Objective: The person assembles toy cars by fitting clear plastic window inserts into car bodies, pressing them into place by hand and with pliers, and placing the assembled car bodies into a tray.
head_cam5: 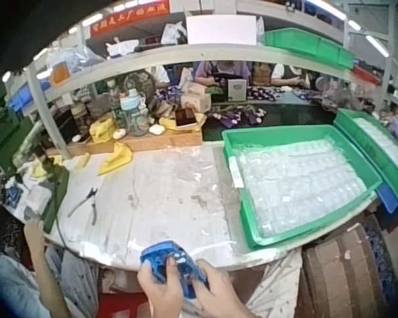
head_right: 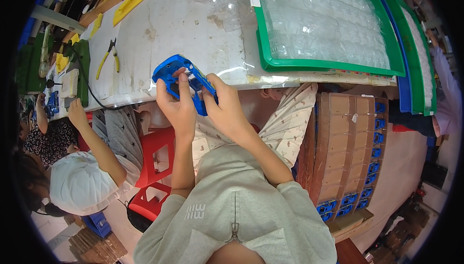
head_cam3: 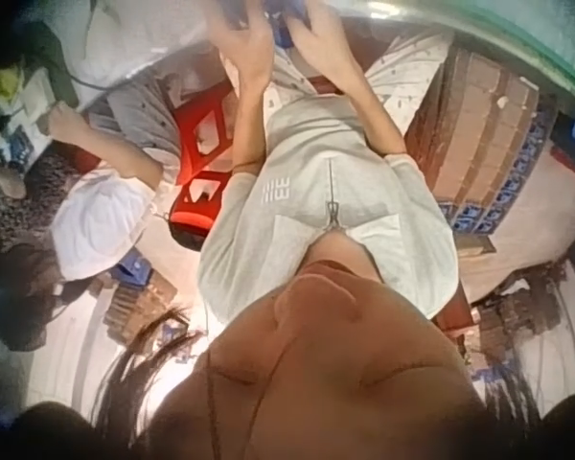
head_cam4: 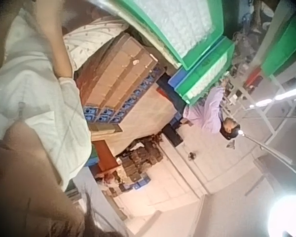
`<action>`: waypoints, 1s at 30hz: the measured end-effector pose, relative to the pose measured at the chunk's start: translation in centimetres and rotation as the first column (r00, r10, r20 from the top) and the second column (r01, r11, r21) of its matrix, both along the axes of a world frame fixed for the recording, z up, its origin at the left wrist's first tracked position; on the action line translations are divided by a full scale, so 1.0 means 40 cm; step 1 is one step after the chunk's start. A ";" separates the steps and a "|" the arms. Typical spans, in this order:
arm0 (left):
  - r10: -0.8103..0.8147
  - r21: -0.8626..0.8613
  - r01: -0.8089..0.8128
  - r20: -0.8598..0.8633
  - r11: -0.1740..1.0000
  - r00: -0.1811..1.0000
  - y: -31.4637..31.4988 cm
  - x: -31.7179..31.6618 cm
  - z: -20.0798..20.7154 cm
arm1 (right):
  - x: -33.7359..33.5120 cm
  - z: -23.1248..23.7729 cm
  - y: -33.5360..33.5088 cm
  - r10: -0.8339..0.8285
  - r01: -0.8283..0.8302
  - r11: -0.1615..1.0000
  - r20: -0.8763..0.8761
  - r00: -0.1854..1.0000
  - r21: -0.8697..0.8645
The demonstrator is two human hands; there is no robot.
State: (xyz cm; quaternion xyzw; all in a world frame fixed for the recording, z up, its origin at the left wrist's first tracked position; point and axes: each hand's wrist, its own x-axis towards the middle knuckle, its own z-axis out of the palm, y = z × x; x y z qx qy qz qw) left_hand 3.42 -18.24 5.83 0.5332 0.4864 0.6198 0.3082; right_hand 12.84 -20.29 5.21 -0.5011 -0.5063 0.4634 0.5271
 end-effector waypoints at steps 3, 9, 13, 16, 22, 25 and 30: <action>-0.038 -0.025 0.037 -0.035 0.999 0.999 0.018 -0.008 -0.023 | 0.002 -0.015 0.004 -0.011 0.010 1.000 -0.008 1.000 -0.022; -0.092 -0.196 0.044 -0.243 0.980 0.966 0.255 -0.248 -0.092 | 0.022 -0.014 -0.026 0.055 -0.055 0.998 0.004 0.998 0.036; -0.070 -0.311 -0.193 -0.669 0.931 0.740 0.456 -0.467 -0.078 | 0.101 -0.031 -0.079 -0.031 0.028 0.986 0.017 0.999 0.163; -0.017 -0.221 -0.379 -0.881 0.898 0.474 0.515 -0.592 -0.086 | 0.185 -0.066 -0.151 -0.150 0.135 0.966 0.054 0.987 0.220; 0.360 0.358 -0.067 -0.879 0.931 0.313 0.587 -0.272 -0.044 | 0.397 -0.189 -0.315 -0.638 0.626 0.762 0.028 0.769 0.166; 0.286 0.356 0.116 -0.873 0.927 0.396 0.666 -0.148 -0.089 | 0.461 -0.243 -0.356 -0.747 0.744 0.660 -0.020 0.665 0.099; 0.217 0.254 0.067 -0.915 0.965 0.341 0.830 -0.164 -0.218 | 0.561 -0.353 -0.437 -0.892 0.891 0.445 0.136 0.432 0.093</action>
